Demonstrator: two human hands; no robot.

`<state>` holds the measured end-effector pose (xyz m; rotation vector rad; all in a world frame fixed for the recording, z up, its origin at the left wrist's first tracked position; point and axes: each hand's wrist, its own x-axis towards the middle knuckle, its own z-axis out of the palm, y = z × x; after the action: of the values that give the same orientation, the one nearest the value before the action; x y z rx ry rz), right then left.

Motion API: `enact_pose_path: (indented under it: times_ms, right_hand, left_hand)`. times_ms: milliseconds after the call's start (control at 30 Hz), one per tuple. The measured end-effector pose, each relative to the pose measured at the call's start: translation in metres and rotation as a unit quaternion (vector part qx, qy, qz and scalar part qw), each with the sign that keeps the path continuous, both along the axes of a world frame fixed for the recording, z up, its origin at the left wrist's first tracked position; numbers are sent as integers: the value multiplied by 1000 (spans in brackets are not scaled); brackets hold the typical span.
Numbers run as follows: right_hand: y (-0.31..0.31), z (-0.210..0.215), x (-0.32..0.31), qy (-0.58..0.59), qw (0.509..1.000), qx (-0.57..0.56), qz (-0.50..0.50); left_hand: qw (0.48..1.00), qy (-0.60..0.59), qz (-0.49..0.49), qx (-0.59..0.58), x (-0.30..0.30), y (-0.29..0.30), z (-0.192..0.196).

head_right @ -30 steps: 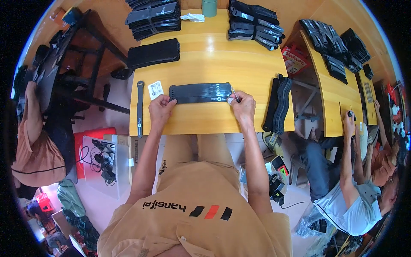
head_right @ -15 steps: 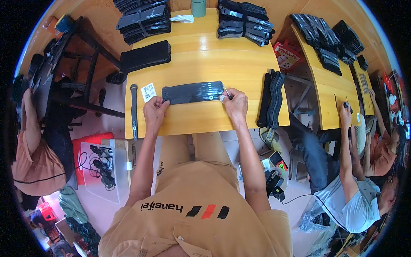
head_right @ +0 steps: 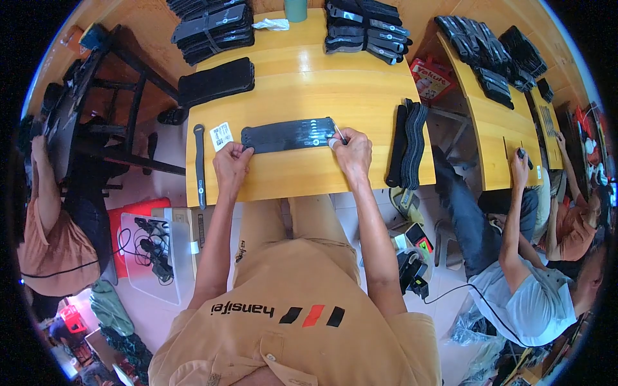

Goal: Attaching metal hardware and buckles to black leather straps using a screwdriver.

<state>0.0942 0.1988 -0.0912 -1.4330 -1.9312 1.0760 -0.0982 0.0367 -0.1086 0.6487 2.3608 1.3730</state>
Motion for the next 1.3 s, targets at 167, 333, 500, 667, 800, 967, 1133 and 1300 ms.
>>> enact_pose_path:
  times_ms: [167, 333, 500, 667, 800, 967, 1133, 1300]
  right_hand:
    - [4, -4, 0, -17, 1000, -8, -10]
    - [6, -4, -2, -26, 999, -25, -22]
    - [8, -8, -2, -31, 999, -25, -27]
    - [8, -3, -3, -37, 998, -28, -30]
    - [9, -5, -4, -33, 998, -31, -36]
    - [13, -8, -4, -39, 998, -33, -32]
    - [19, -15, -1, -14, 998, -55, -16]
    - [24, -23, 3, 31, 995, -91, -13]
  left_hand:
    - [1000, -6, 2, 3, 0, 1, 1]
    - [1000, -6, 2, 4, 0, 1, -1]
    - [1000, -7, 5, 22, 1, 2, 0]
    - [999, -43, 8, 1, 1, 3, 6]
    - [999, 5, 2, -46, -5, 3, 3]
    - [997, 15, 14, -69, -8, 4, 5]
    - [996, -73, 16, -51, -10, 6, 14]
    - [992, -119, -2, -35, -17, 4, 7]
